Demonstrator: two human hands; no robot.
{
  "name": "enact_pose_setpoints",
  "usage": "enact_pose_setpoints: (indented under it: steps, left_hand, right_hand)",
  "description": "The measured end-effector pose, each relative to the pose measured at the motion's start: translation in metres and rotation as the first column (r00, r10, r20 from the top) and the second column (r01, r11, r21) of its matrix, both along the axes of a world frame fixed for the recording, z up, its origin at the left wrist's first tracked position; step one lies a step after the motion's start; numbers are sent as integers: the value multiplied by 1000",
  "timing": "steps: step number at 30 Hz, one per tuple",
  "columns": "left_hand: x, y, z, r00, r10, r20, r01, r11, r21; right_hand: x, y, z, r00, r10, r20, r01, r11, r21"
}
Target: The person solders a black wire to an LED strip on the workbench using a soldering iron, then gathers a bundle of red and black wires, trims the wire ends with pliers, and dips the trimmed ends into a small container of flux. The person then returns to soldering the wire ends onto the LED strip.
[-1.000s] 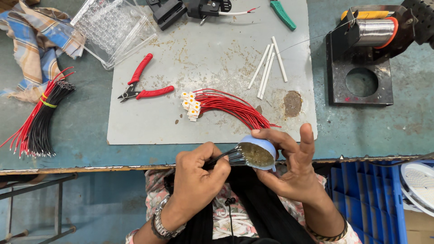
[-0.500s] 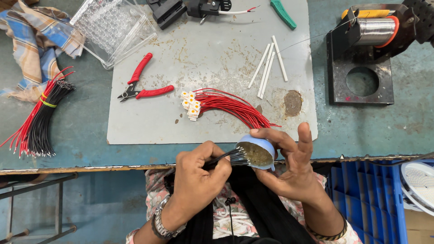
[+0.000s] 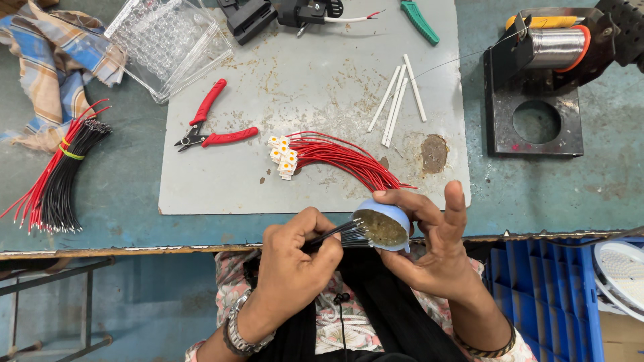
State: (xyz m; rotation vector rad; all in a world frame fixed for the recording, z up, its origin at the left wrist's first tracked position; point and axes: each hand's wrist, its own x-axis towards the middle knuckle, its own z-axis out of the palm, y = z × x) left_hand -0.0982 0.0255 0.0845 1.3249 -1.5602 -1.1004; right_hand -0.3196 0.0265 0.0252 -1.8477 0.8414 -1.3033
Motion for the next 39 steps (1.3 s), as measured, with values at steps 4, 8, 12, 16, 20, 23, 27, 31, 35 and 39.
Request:
enact_pose_setpoints:
  steps: [4,8,12,16,20,23,27,31,35,39]
  left_hand:
    - [1,0,0,1000,-4,-13,4,998,65]
    - [2,-1,0,999,-16,-28,18,997,70]
    - [3,-1,0,999,-10,-44,16,989,144]
    - [4,-2,-1,997,-35,-73,43,992,115]
    - [8,0,-3,998,-37,-56,43,993,114]
    - [8,-1,-7,998,-31,-48,36,994,105]
    - [9,-1,-9,997,-32,-73,39,994,101]
    - [9,-1,-10,997,-22,-74,31,992,118]
    - [8,-3,-12,997,-16,-70,24,994,102]
    - [8,-4,-13,999,-12,-53,17,996,89]
  right_hand:
    - [0,0,-1,1000,5,6,-5,1000,1]
    - [-1,0,-2,1000,2,12,-2,1000,0]
    - [-1,0,-1,1000,-2,4,2,1000,0]
    - [0,2,-1,1000,0,4,0,1000,-2]
    - [4,4,-1,1000,11,5,-11,1000,-6]
    - [5,4,-2,1000,23,13,-23,1000,0]
    - [4,3,-3,1000,16,-7,-16,1000,-2]
    - [5,4,-4,1000,12,-5,-12,1000,8]
    - [5,6,-3,999,36,15,-36,999,7]
    - [6,7,-3,999,44,26,-44,999,4]
